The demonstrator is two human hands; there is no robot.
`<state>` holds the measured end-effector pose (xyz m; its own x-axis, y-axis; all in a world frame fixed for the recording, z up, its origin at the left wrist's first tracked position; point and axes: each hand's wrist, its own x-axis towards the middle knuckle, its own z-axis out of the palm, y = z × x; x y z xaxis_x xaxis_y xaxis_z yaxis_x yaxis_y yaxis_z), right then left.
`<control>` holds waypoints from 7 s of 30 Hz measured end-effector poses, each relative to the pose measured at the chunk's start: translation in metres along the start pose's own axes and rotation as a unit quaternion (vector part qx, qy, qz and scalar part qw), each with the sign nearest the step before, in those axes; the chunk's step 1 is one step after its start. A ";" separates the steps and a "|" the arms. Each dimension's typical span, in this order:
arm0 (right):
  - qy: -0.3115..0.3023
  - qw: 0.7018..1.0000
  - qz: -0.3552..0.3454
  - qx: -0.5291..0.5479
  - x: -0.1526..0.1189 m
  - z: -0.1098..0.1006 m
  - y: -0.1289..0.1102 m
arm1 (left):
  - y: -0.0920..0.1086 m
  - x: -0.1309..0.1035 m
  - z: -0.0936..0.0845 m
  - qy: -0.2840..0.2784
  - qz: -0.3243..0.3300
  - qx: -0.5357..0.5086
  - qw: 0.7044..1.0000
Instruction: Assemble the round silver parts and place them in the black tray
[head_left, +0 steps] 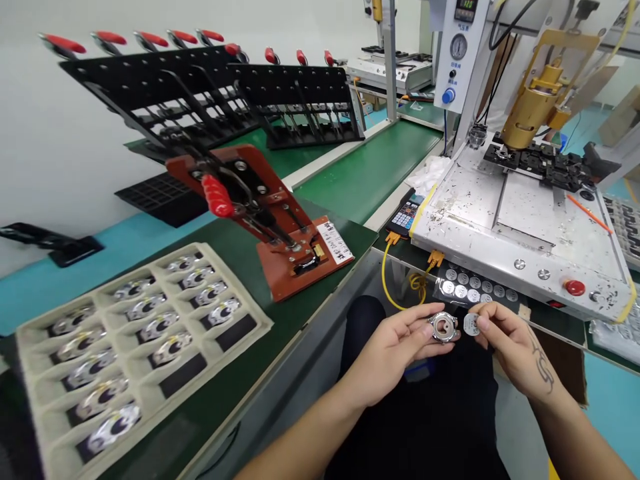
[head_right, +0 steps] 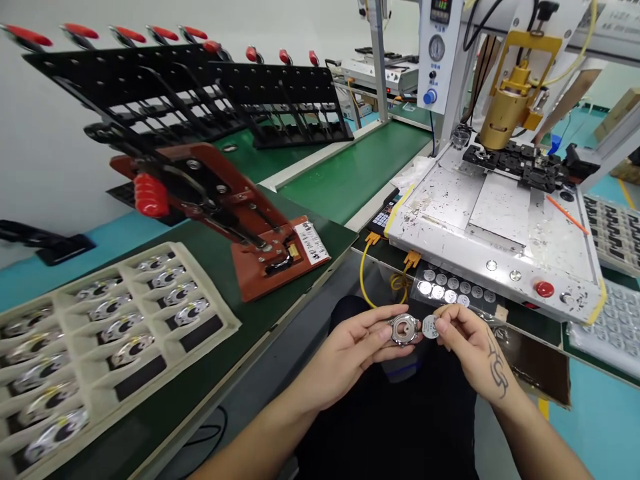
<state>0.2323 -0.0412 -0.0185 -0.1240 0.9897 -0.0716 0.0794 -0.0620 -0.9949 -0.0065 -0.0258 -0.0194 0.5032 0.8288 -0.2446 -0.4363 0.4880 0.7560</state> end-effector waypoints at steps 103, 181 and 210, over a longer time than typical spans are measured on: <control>0.022 0.999 0.021 0.022 -0.028 0.003 -0.013 | 0.006 -0.003 0.010 -0.018 -0.018 -0.033 0.999; 0.027 0.985 -0.062 -0.161 -0.006 0.025 0.000 | -0.015 0.002 0.012 -0.009 0.053 0.185 0.981; 0.005 1.000 -0.016 0.025 0.023 0.050 -0.008 | 0.016 0.000 0.010 0.087 0.143 0.306 0.937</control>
<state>0.1794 -0.0246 -0.0161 -0.1150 0.9926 -0.0394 0.0257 -0.0366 -0.9990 -0.0060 -0.0208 -0.0012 0.2785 0.9598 -0.0346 0.0016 0.0356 0.9994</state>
